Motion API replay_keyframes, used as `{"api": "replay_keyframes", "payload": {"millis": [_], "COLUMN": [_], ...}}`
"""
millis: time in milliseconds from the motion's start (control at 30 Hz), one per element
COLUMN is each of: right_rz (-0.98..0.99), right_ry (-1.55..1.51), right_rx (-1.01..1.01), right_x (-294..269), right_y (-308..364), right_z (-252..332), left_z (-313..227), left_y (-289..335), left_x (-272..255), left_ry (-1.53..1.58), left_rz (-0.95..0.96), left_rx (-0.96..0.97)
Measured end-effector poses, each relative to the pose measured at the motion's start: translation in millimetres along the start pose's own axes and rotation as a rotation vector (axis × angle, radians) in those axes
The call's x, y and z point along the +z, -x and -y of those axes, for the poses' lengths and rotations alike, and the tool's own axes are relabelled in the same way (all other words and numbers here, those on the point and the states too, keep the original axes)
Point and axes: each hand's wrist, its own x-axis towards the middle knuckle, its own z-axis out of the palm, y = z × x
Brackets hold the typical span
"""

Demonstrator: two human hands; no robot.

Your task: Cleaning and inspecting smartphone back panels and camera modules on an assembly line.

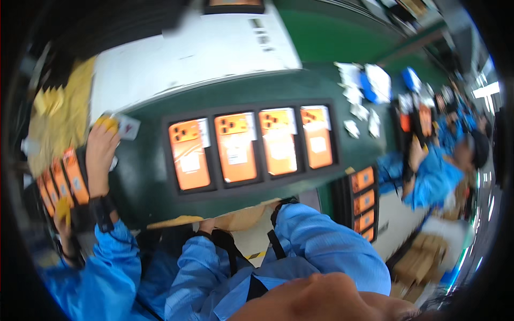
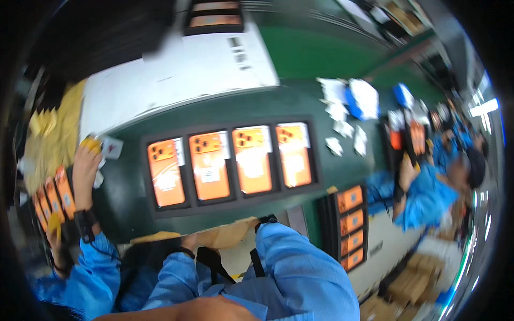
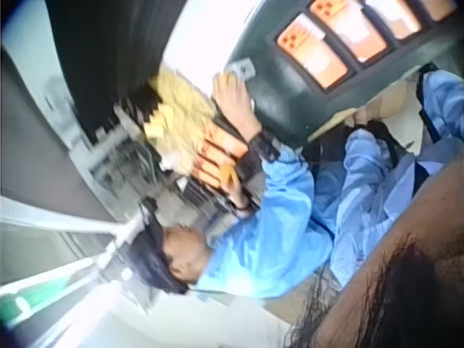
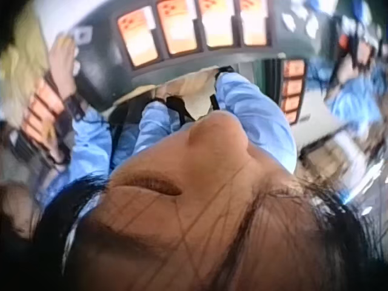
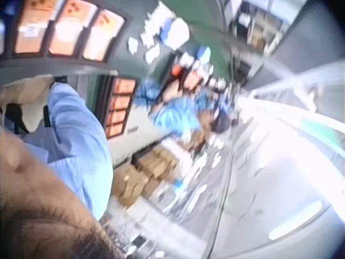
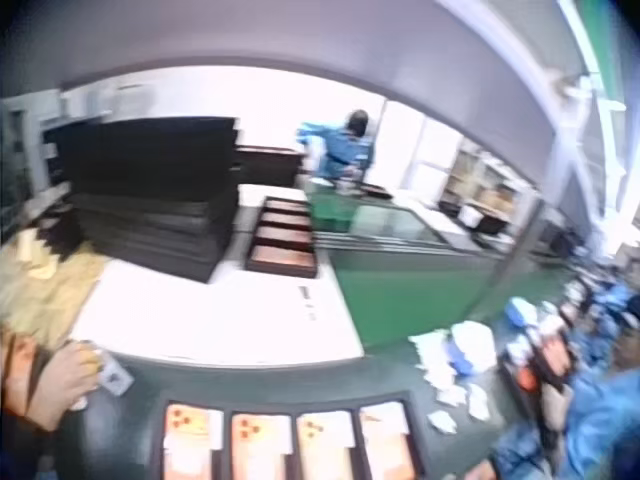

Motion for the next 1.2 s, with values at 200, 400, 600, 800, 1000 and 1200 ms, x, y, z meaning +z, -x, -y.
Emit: {"api": "replay_keyframes", "payload": {"millis": [200,400,600,800,1000,1200], "right_rz": [0.107,0.179,0.062,0.117,0.192,0.205], "right_ry": [-0.057,-0.232,-0.239,-0.154,-0.070,-0.045], "right_rx": [0.173,0.153,0.123,0.075,0.032,-0.007], "right_x": [-68,48,-35,-27,-31,-72], "right_y": [104,96,70,30,17,6], "right_z": [59,-9,48,30,10,-4], "left_z": [-172,-274,-260,-260,-266,-267], "left_y": [139,214,183,152,148,131], "left_x": [193,286,275,330,342,333], "left_ry": [0.840,1.447,1.057,0.988,0.995,0.971], "left_rz": [0.109,0.788,0.792,0.767,0.775,0.767], "left_rx": [-0.926,-1.311,-1.240,-1.153,-1.122,-1.066]}}
